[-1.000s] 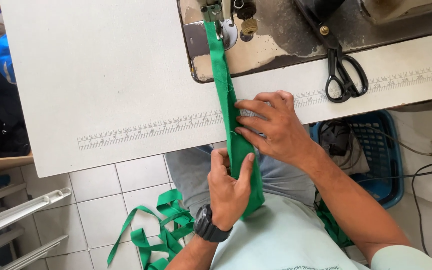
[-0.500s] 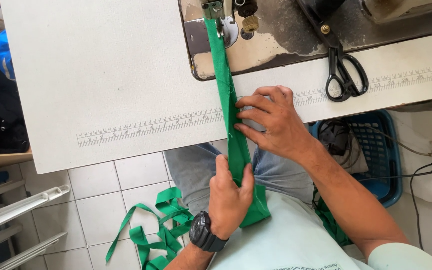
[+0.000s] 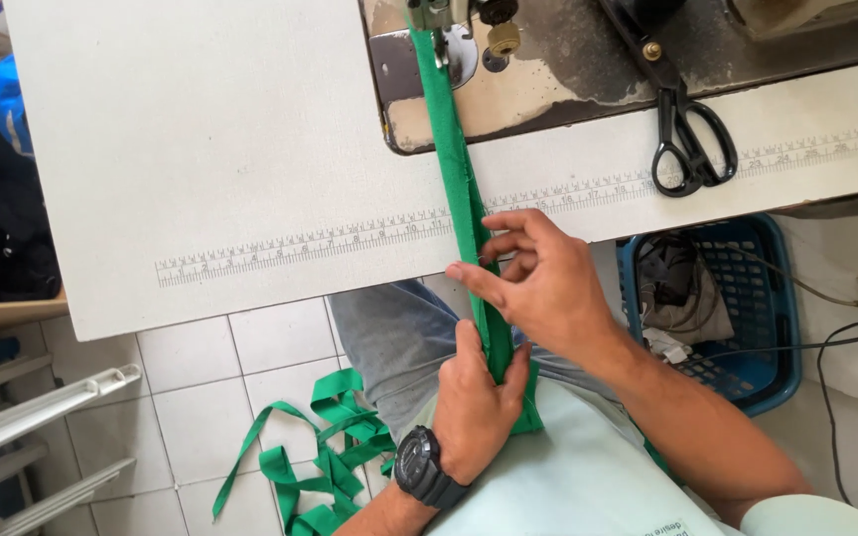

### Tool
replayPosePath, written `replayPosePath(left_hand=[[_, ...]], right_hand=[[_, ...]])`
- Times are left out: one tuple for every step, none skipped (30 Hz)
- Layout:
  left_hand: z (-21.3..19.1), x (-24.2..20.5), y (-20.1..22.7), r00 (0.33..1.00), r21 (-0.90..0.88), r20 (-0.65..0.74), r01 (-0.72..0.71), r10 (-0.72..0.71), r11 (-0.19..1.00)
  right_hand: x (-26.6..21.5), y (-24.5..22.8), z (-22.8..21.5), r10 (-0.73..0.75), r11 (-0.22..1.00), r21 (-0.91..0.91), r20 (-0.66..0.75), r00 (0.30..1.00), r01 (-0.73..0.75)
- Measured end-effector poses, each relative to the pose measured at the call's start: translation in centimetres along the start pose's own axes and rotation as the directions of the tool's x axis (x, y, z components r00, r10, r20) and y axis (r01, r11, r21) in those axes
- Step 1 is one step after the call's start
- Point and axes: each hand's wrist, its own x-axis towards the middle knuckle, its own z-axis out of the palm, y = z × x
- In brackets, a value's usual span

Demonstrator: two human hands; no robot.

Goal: Sewing green fabric straps using an industrial sewing machine

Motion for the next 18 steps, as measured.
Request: replayPosePath(left_hand=[[0.3,0.0,-0.4,1.0,0.002,0.006,-0.008,0.008,1.0],[0.6,0.0,-0.7,1.0,0.0,-0.002,-0.024,0.024,1.0],[0.8,0.1,-1.0,0.999,-0.002,-0.01,-0.04,0.04,0.999],[0.7,0.2,-1.0,0.999,0.0,-0.005,-0.045,0.045,0.999],[0.6,0.3,-1.0,0.999,-0.008,0.021,-0.03,0.03,1.0],[0.6,0.5,-1.0,0.999,-0.017,0.046,-0.014,0.015,1.0],[-0.9,0.9,0.3,0.999,-0.016,0.049,-0.018,0.019,1.0],[-2.3,1.3,1.6,0.965,0.191,0.256,0.002,-0.052,0.982],[-3.7,1.8,2.9,0.888,0.389,0.432,-0.024,-0.159,0.921],[-5.4,2.7,3.0,0.886,0.389,0.436,-0.025,-0.16,0.921],[-7.1,3.7,3.1,0.948,0.542,0.315,-0.208,0.033,0.814],[-8.8,4.5,3.1,0.94,0.69,0.229,-0.339,0.251,0.639],[-10.6,6.6,4.7,0.94,0.691,0.234,-0.341,0.249,0.638],[-12.3,9.2,6.5,0.852,0.618,0.248,-0.505,0.461,0.602],[-14.1,11.7,8.4,0.721,0.542,0.242,-0.655,0.649,0.526],[-14.2,14.2,8.5,0.719,0.542,0.243,-0.657,0.651,0.524],[-14.4,16.8,8.6,0.593,0.513,0.361,-0.771,0.719,0.378],[-14.6,19.5,8.8,0.447,0.46,0.471,-0.86,0.76,0.221]], right_hand=[[0.3,0.4,0.3,0.0,1.0,0.003,-0.01,1.0,0.0],[0.6,0.8,0.6,0.029,0.999,0.02,-0.001,1.0,-0.029],[1.0,1.1,0.9,0.057,0.998,0.037,0.008,0.998,-0.057],[1.0,1.5,0.9,0.058,0.998,0.04,0.001,0.998,-0.058],[0.9,1.9,1.0,0.017,0.999,0.029,-0.003,1.0,-0.017],[0.9,2.3,1.0,-0.024,1.0,0.016,-0.005,1.0,0.024],[0.9,2.5,1.2,-0.023,1.0,0.017,-0.01,1.0,0.023],[1.0,2.7,1.3,-0.014,1.0,-0.001,-0.009,1.0,0.014],[1.0,2.9,1.3,-0.005,1.0,-0.019,-0.009,1.0,0.005],[1.3,2.8,1.2,-0.001,1.0,-0.018,-0.01,1.0,0.001],[1.6,2.8,1.1,0.007,0.999,-0.033,0.008,1.0,-0.006],[1.7,2.8,1.1,0.015,0.999,-0.045,0.027,1.0,-0.014],[1.5,3.0,1.2,0.019,0.999,-0.042,0.025,0.999,-0.018],[1.7,3.0,1.1,0.037,0.999,-0.028,0.04,0.999,-0.036],[1.8,2.9,1.0,0.055,0.998,-0.015,0.055,0.997,-0.054],[1.6,2.9,1.0,0.054,0.998,-0.013,0.052,0.997,-0.054],[1.4,2.9,1.1,0.05,0.999,0.003,0.062,0.997,-0.051],[1.3,2.9,1.1,0.048,0.999,0.02,0.069,0.996,-0.05]])
